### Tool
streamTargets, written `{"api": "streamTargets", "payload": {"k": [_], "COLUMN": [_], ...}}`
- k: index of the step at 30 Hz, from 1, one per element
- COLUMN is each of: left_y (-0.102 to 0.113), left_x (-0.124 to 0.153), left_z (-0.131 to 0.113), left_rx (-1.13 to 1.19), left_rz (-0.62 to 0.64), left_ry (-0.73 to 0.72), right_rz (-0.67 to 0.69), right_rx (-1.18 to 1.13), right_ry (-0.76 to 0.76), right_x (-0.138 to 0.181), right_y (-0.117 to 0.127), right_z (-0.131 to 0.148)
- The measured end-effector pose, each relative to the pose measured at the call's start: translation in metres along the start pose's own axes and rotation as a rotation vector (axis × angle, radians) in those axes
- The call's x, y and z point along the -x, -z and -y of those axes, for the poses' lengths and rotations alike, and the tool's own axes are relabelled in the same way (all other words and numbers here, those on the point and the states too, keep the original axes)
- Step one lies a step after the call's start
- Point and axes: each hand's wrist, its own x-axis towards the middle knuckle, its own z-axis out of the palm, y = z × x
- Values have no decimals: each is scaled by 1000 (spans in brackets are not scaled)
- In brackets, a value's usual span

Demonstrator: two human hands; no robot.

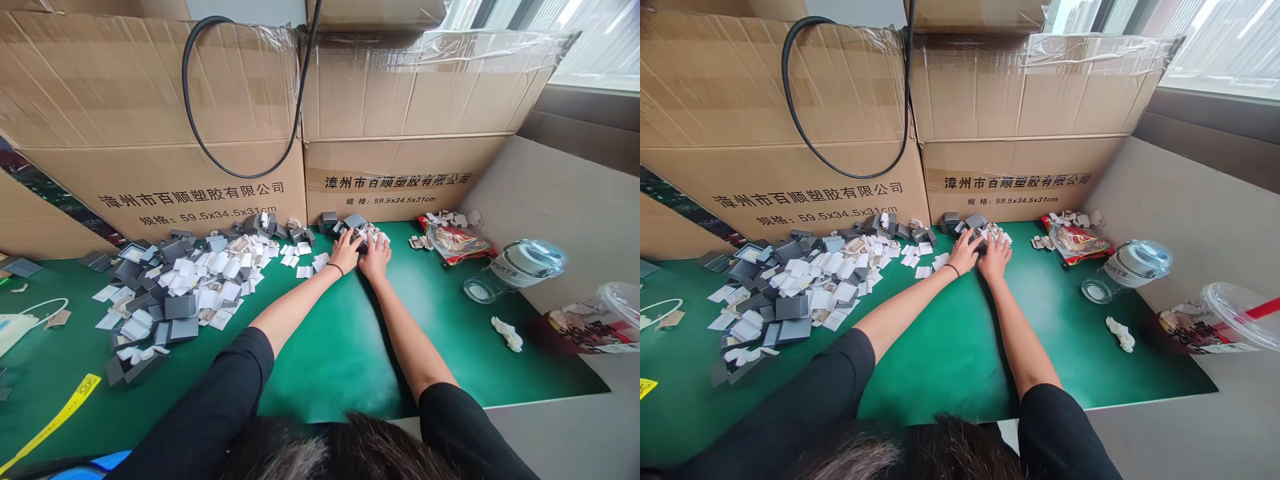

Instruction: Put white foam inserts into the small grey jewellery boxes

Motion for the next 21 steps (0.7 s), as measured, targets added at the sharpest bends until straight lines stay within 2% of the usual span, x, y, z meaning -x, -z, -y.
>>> {"api": "streamTargets", "payload": {"k": [3,6,9,11,15,18,20,21], "left_y": [26,63,99,115,123,115,112,112], "left_x": [36,94,156,188,223,231,231,231], "left_z": [11,23,31,36,47,54,56,56], "left_rx": [6,-2,-73,-97,-153,-192,-175,-155], "left_rz": [-86,-116,-70,-8,106,167,124,65], "left_ry": [-79,-135,-82,-70,52,118,99,89], "right_rz": [-158,-215,-129,5,260,322,332,331], "right_rx": [-18,-187,-438,-589,-658,-596,-561,-550], "right_ry": [158,356,486,509,506,526,520,511], "right_x": [10,20,39,58,96,109,104,98], "right_y": [4,10,9,6,0,-4,-6,-7], "right_z": [16,34,55,72,102,117,123,126]}}
